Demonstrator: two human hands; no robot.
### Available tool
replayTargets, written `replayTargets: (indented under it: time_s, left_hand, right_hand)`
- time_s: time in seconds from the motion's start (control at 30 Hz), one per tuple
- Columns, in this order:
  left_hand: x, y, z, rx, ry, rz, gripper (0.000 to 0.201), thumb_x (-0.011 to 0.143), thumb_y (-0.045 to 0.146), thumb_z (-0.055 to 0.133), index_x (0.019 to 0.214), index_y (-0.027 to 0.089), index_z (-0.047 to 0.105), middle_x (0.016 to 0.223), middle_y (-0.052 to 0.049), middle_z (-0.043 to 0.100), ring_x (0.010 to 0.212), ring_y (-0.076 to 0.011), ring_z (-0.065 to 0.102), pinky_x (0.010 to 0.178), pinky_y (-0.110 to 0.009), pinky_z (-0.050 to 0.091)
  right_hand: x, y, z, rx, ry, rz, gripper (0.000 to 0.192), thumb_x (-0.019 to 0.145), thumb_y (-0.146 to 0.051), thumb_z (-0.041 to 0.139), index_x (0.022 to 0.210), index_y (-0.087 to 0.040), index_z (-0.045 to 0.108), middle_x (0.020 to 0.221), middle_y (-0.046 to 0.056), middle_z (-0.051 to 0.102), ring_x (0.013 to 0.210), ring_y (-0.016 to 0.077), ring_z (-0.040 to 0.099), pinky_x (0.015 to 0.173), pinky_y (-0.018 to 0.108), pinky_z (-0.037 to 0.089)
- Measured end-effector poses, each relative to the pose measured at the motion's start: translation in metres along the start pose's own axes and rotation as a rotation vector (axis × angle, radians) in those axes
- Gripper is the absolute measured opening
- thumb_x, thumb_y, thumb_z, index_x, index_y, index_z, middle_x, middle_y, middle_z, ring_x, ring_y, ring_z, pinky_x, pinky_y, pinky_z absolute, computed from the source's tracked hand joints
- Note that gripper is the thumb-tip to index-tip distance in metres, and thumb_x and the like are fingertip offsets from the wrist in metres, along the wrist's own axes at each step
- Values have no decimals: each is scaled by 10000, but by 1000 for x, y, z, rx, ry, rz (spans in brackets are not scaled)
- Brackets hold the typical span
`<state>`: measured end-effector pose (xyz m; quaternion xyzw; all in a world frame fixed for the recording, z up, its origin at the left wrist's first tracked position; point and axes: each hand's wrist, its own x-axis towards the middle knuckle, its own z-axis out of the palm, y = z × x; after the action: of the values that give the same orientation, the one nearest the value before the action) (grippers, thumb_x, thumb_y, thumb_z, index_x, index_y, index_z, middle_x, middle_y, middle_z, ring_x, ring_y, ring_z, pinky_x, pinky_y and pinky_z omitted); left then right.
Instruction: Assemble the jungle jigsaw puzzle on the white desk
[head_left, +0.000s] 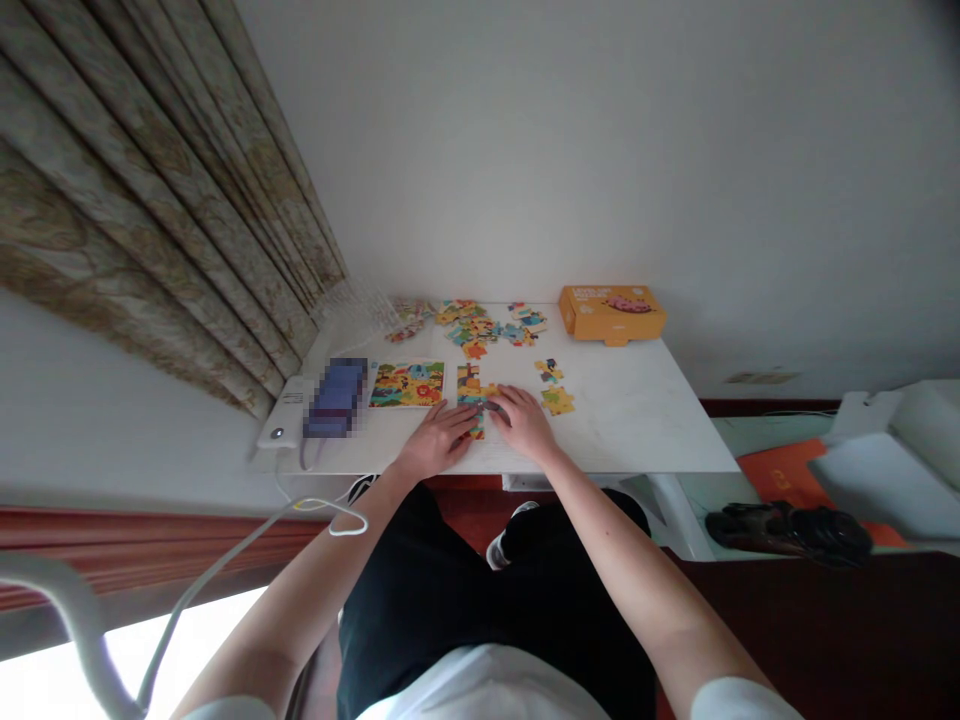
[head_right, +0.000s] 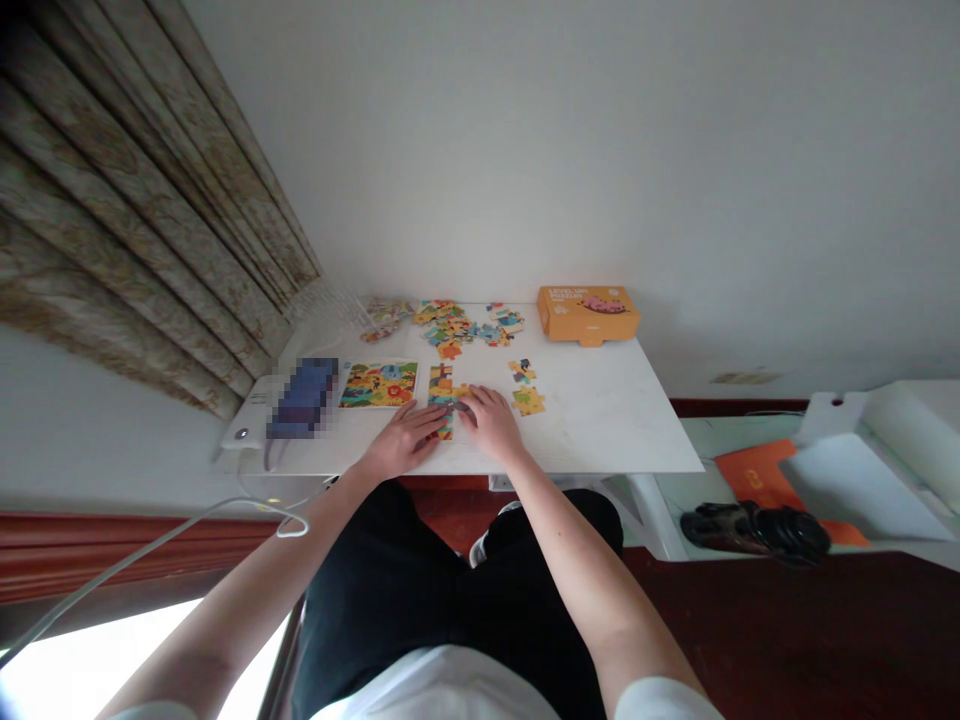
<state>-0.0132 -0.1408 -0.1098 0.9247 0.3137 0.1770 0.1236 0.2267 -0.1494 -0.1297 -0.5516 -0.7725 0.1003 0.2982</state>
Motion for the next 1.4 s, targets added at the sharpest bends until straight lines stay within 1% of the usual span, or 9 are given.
replayTargets:
  time_s: [0.2, 0.47, 0.7, 0.9, 1.03, 1.13, 1.23, 1.3, 1.4]
  left_hand:
    - [1, 1, -1, -1, -32, 25, 407, 1058, 277, 472, 1423, 232, 647, 1520, -114, 594, 1431, -255, 557, 1284, -577, 276]
    - [-1, 4, -1, 25, 32, -11, 360, 1021, 261, 523, 1327, 234, 711, 1500, -123, 617, 1421, -280, 556, 1260, -565, 329]
    - [0, 10, -7, 83, 51, -62, 309, 983, 261, 572, 1238, 234, 745, 1323, -122, 707, 1226, -301, 649, 1171, -554, 423]
    - [0, 6, -1, 60, 6, -45, 382, 1027, 282, 516, 1374, 230, 666, 1542, -116, 578, 1446, -298, 518, 1250, -583, 319]
    - [0, 3, 1, 48, -10, -50, 419, 1044, 305, 504, 1435, 219, 627, 1544, -117, 578, 1463, -292, 509, 1242, -575, 341]
    - [0, 3, 2, 45, 1, -55, 399, 1039, 316, 521, 1401, 218, 656, 1505, -115, 615, 1439, -289, 538, 1240, -570, 351]
    - [0, 3, 1, 36, 13, -60, 385, 1028, 315, 539, 1377, 224, 671, 1486, -110, 633, 1422, -276, 557, 1245, -552, 355]
    - [0, 4, 1, 31, 17, -60, 378, 1023, 314, 545, 1365, 219, 676, 1480, -112, 637, 1413, -272, 566, 1244, -547, 359]
    - [1, 4, 0, 21, 19, -62, 371, 1025, 331, 545, 1350, 213, 681, 1464, -115, 650, 1403, -274, 574, 1243, -552, 359]
  right_hand:
    - [0, 0, -1, 5, 1, 0, 307, 1007, -275, 585, 1281, -268, 722, 1443, 108, 644, 1348, 316, 562, 1158, 548, 437]
    - [-1, 1, 1, 9, 11, -12, 324, 1000, -274, 588, 1299, -275, 713, 1437, 105, 647, 1350, 314, 559, 1160, 550, 439]
    - [-1, 1, 1, -14, 13, -12, 316, 1002, -288, 590, 1291, -263, 716, 1435, 103, 648, 1341, 312, 563, 1151, 536, 451]
    - [-1, -2, 0, 2, 4, 2, 305, 1003, -287, 590, 1277, -257, 722, 1438, 112, 643, 1343, 317, 559, 1160, 535, 433]
    - [1, -2, -2, 70, 64, 13, 264, 1004, -299, 585, 1214, -257, 738, 1394, 111, 662, 1316, 293, 577, 1143, 485, 448]
    - [-6, 9, -11, 78, 223, 104, 237, 1008, -303, 549, 1131, -243, 742, 1263, 118, 706, 1231, 279, 614, 1111, 460, 455]
    - [-23, 28, -28, -57, 363, 313, 249, 980, -344, 573, 1126, -207, 722, 1214, 140, 711, 1187, 312, 607, 1068, 485, 444]
    - [-37, 40, -40, -166, 370, 445, 340, 955, -406, 611, 1201, -187, 694, 1275, 165, 692, 1197, 340, 591, 1028, 491, 444]
    - [-50, 52, -53, -257, 267, 495, 461, 937, -443, 634, 1317, -181, 643, 1314, 174, 688, 1217, 357, 588, 1019, 501, 430]
